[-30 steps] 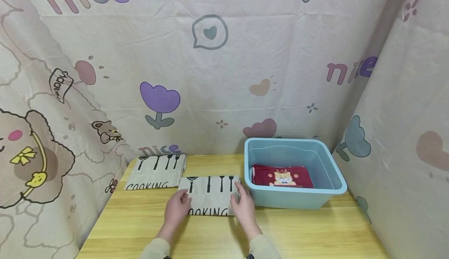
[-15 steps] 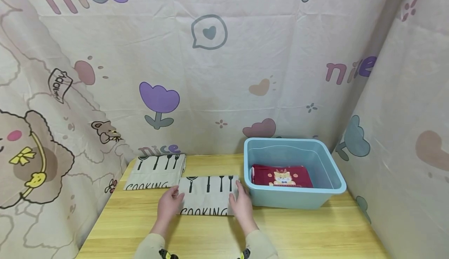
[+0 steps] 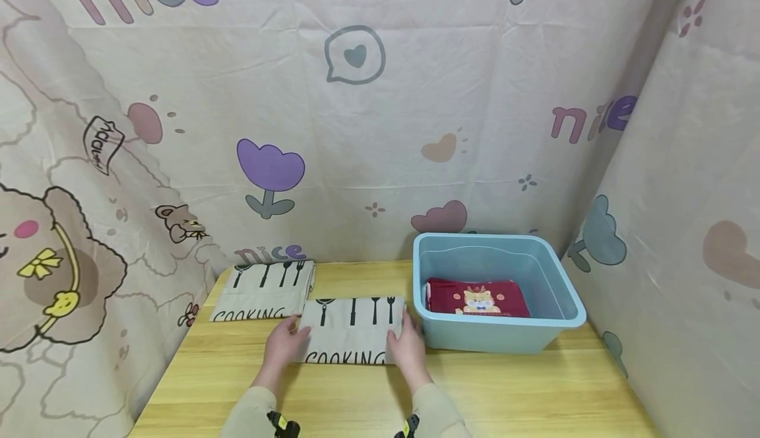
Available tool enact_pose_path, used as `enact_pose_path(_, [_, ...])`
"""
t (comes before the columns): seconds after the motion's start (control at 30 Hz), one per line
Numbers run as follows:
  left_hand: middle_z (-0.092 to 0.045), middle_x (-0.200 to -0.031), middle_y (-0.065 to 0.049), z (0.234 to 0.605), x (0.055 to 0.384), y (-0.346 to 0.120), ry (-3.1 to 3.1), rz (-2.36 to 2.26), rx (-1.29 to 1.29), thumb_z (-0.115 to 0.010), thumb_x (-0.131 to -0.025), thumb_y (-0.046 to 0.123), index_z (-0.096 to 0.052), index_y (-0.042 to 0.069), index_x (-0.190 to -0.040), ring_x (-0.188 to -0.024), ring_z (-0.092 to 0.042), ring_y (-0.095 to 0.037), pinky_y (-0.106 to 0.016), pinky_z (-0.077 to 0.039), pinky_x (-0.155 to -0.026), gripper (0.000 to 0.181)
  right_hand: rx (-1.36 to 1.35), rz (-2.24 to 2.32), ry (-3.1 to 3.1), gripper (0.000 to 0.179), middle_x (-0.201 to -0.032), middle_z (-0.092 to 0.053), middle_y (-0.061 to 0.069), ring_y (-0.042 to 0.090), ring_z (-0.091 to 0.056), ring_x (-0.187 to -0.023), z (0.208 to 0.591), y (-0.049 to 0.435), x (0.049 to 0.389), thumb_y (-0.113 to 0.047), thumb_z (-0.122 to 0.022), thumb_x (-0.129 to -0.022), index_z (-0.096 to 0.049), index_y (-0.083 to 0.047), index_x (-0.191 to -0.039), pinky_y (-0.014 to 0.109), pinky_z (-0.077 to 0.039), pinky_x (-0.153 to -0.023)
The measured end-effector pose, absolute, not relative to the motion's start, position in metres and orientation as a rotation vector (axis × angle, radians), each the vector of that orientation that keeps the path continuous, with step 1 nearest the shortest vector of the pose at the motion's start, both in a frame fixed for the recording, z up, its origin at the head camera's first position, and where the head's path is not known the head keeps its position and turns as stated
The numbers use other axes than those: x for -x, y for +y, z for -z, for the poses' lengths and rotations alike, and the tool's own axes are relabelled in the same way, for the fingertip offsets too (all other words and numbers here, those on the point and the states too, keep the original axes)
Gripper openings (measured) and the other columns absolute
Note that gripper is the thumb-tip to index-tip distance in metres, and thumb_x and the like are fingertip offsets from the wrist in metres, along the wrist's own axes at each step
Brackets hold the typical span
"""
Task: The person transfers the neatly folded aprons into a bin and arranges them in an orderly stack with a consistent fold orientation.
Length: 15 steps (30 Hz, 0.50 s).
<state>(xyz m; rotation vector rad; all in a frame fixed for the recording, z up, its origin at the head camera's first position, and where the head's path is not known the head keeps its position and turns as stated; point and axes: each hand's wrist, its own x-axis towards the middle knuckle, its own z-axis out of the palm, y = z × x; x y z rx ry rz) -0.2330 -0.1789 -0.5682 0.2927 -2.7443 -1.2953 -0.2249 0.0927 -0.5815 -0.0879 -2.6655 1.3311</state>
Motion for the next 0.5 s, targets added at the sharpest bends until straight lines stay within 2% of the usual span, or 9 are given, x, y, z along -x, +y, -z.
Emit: enact_pose_path(0.5, [-0.05,-0.129,-0.038,0.5712,0.241,-0.1829,-2.738,1.505,-0.46,-0.062,-0.095,0.019,-0.045,-0.017,-0.135,-0.117,-0.05,-0.051,-0.058,-0.042,-0.1,0.056,0.138,-1.308,-2.731,0.057,-0.135,-0.046,0.037,0.052,-0.049,-0.12,0.5907,0.0937,0.2305,-0.01,-0.066,-0.09,-0.044,0.015,-0.136,0.057,-0.043,-0.1])
